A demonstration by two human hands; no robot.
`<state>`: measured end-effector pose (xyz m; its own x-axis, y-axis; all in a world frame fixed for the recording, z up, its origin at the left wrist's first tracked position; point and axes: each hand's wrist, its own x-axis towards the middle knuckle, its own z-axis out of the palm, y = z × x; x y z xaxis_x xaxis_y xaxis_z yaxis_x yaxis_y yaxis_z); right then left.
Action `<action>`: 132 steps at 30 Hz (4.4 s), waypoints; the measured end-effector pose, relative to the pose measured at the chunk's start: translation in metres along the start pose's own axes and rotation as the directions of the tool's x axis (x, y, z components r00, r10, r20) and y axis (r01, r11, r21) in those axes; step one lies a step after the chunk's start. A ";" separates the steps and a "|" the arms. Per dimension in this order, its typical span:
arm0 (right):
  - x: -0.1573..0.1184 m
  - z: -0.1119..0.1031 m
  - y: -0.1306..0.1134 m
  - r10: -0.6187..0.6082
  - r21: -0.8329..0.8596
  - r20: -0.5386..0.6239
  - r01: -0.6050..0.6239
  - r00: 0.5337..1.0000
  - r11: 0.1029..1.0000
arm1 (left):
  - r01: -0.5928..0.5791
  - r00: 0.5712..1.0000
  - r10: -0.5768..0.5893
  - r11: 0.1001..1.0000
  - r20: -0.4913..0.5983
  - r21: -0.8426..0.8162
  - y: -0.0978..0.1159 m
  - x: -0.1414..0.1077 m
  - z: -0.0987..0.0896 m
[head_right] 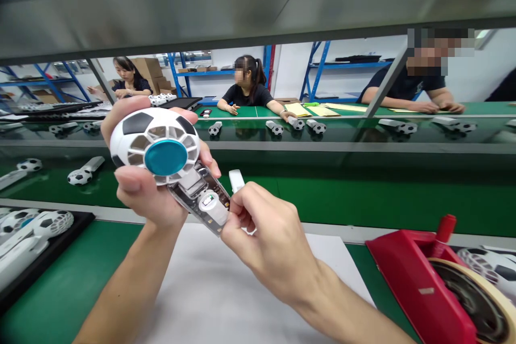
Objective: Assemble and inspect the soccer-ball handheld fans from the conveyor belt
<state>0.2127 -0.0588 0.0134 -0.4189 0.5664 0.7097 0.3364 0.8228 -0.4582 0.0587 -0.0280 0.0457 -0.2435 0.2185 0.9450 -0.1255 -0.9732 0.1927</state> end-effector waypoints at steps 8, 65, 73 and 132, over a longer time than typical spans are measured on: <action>-0.001 -0.005 0.004 -0.057 -0.008 0.039 0.057 0.998 0.998 | 0.061 0.997 -0.055 0.991 -0.056 0.117 0.003 0.002 -0.006; 0.001 -0.005 0.006 -0.168 0.116 -0.003 0.167 0.986 0.979 | 0.580 0.648 -0.742 0.626 -0.171 -0.521 0.012 0.001 -0.006; -0.012 0.008 -0.006 -0.163 0.189 0.030 0.155 0.986 0.970 | 0.722 0.365 -0.930 0.257 0.038 -0.643 -0.007 -0.005 -0.006; 0.003 0.005 0.031 -0.057 0.109 0.030 0.053 0.998 0.993 | 0.830 0.194 -0.913 0.347 -0.358 -0.436 -0.003 -0.006 0.019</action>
<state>0.2173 -0.0309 -0.0014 -0.4622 0.5200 0.7183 0.2199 0.8519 -0.4753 0.0787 -0.0277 0.0444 -0.2765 0.9571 -0.0871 -0.6654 -0.1253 0.7359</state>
